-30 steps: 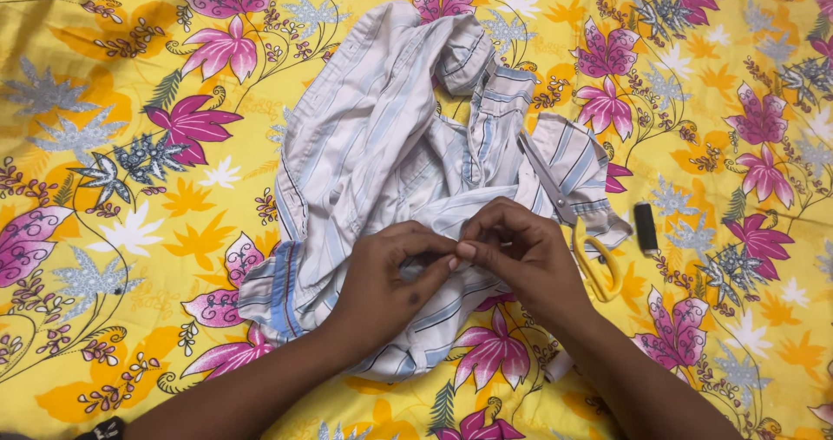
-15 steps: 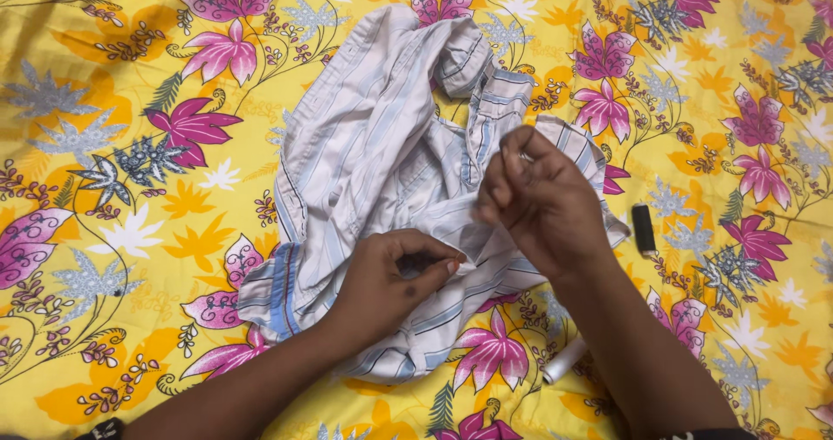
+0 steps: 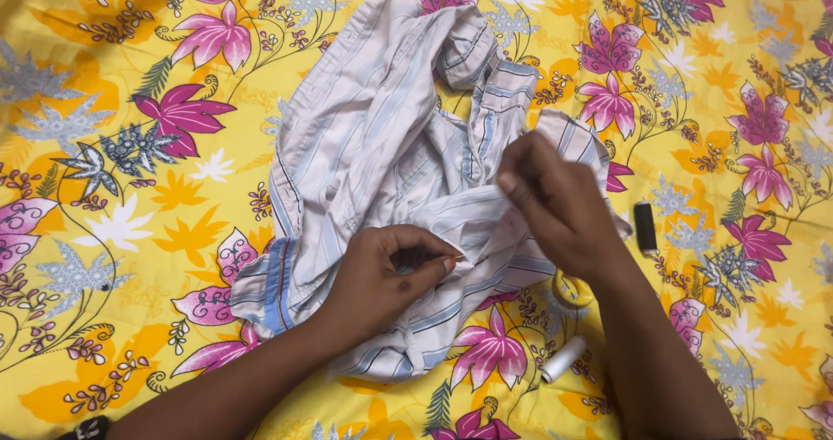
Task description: The person sews a button onto a striped shirt laid on a bed, pushing a threaded needle through the fabric and button repeatedly and pulling the thread taut. They pick up the needle and thread spool, work the stitches, and use scissors to trim the thread near the end.
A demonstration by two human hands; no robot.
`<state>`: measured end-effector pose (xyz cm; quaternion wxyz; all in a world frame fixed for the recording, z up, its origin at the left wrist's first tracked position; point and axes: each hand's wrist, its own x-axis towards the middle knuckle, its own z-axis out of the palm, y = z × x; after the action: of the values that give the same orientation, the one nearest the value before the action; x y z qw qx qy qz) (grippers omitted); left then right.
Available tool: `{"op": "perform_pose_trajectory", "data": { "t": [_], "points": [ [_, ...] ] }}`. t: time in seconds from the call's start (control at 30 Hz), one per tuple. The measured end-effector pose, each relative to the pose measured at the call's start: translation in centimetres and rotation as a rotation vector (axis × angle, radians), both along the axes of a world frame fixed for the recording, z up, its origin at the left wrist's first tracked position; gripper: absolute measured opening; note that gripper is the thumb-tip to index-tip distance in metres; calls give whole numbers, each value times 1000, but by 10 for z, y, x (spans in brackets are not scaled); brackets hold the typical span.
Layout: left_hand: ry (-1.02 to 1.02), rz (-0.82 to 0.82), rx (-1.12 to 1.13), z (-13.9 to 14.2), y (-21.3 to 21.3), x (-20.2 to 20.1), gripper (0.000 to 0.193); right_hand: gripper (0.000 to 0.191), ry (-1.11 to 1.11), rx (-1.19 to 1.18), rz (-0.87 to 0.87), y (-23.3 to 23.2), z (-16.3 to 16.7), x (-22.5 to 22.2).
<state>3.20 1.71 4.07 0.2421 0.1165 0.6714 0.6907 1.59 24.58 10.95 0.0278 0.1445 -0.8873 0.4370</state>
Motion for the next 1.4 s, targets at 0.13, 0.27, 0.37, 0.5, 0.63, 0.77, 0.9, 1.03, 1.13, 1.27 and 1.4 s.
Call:
{"op": "perform_pose_trajectory", "data": {
  "t": [0.13,0.27,0.37,0.5,0.63,0.77,0.9,1.03,1.13,1.27,1.4],
  "points": [
    [-52,9,43,-3,0,-1,13,18,-273,49,154,-7,4,7],
    [-69,21,96,-6,-1,-2,12,20,-403,35,156,-12,9,12],
    [-69,29,77,-7,-1,-2,12,16,-387,86,113,-15,8,12],
    [-91,42,14,-6,1,-2,13,8,-351,98,86,-15,6,12],
    [-34,57,0,-4,2,1,13,9,-267,83,138,-12,6,13],
    [-64,45,28,-2,1,1,13,10,14,136,-11,-10,5,14],
    [-55,26,-24,-1,2,1,14,11,232,274,-232,-2,1,4],
    [-72,28,-17,-2,2,0,14,13,315,355,-312,0,-3,-1],
    [-94,28,33,-4,2,0,15,24,195,343,-236,-2,-2,2],
    [-117,31,94,-10,2,0,16,25,-278,74,45,-5,4,10],
    [-140,44,87,-13,1,0,16,24,-456,25,223,-3,5,6]
  ]
}}
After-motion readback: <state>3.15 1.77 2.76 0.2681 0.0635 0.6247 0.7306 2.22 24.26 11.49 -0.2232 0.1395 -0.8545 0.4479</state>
